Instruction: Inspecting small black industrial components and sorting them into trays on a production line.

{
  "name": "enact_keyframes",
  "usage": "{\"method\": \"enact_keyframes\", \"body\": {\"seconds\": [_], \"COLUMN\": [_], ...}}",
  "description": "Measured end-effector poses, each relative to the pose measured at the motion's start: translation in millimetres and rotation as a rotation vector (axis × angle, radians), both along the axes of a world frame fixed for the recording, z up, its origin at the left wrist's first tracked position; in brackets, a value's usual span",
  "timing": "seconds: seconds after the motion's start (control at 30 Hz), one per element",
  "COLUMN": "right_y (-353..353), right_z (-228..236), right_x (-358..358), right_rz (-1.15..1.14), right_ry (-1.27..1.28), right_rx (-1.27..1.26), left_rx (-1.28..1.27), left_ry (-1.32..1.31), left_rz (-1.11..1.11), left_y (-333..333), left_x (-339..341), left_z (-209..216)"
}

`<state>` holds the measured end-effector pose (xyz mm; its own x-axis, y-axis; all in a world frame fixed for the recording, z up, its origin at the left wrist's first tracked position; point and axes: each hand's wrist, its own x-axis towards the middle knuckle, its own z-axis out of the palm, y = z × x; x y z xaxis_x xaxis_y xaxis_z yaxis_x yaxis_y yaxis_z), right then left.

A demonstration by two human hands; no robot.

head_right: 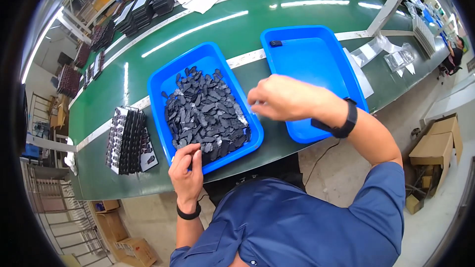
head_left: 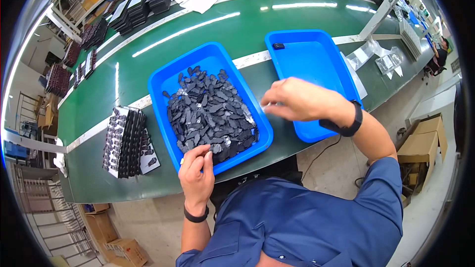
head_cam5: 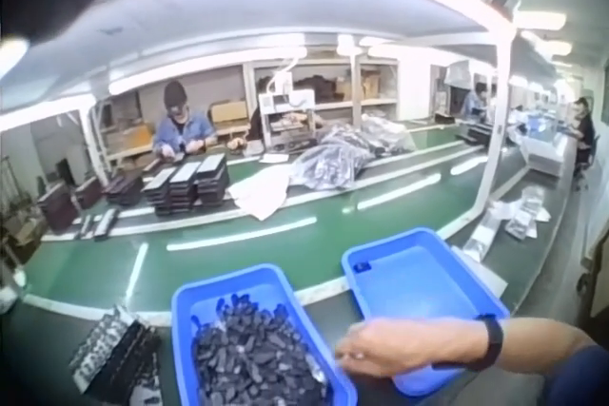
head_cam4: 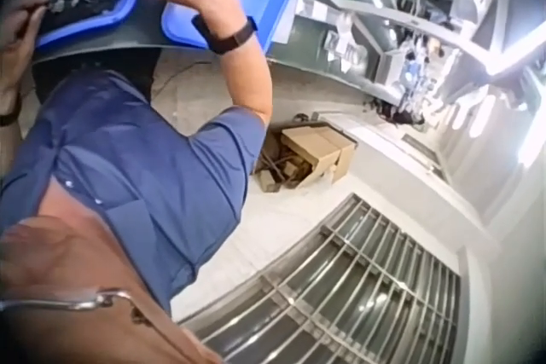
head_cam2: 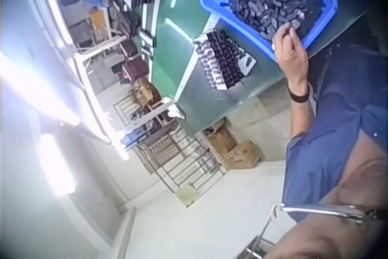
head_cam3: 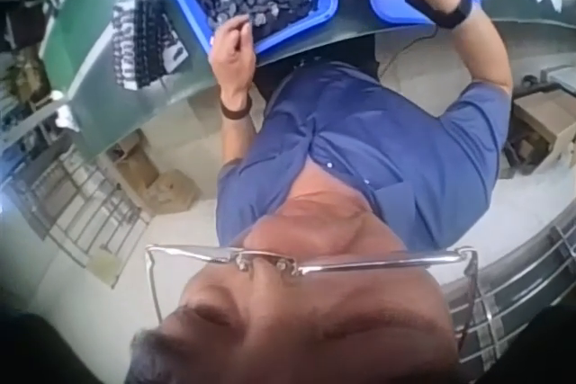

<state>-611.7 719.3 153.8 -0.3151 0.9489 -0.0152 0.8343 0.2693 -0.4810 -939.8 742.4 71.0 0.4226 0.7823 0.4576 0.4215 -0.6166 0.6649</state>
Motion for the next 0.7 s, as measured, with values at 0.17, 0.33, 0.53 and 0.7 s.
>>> {"method": "enact_keyframes", "body": {"seconds": [0.17, 0.33, 0.53, 0.7], "right_y": [26.8, 56.3, 64.2, 63.2], "right_z": [-26.2, -79.5, -78.7, -79.7], "right_x": [-60.1, -84.3, -90.4, -96.1], "right_rz": [0.144, 0.014, 0.005, -0.015], "right_ry": [-0.076, -0.051, -0.075, -0.1], "right_rx": [-0.06, 0.192, 0.226, 0.287], "left_rx": [0.027, 0.137, 0.148, 0.321], "left_ry": [-0.021, -0.1, -0.058, 0.191], "left_rz": [0.022, 0.07, 0.373, 0.398], "left_y": [-8.4, -7.2, 15.3, 41.1], "left_x": [-3.1, -27.1, -104.6, -135.9], "left_z": [-4.7, 1.7, -21.4, -45.9]}}
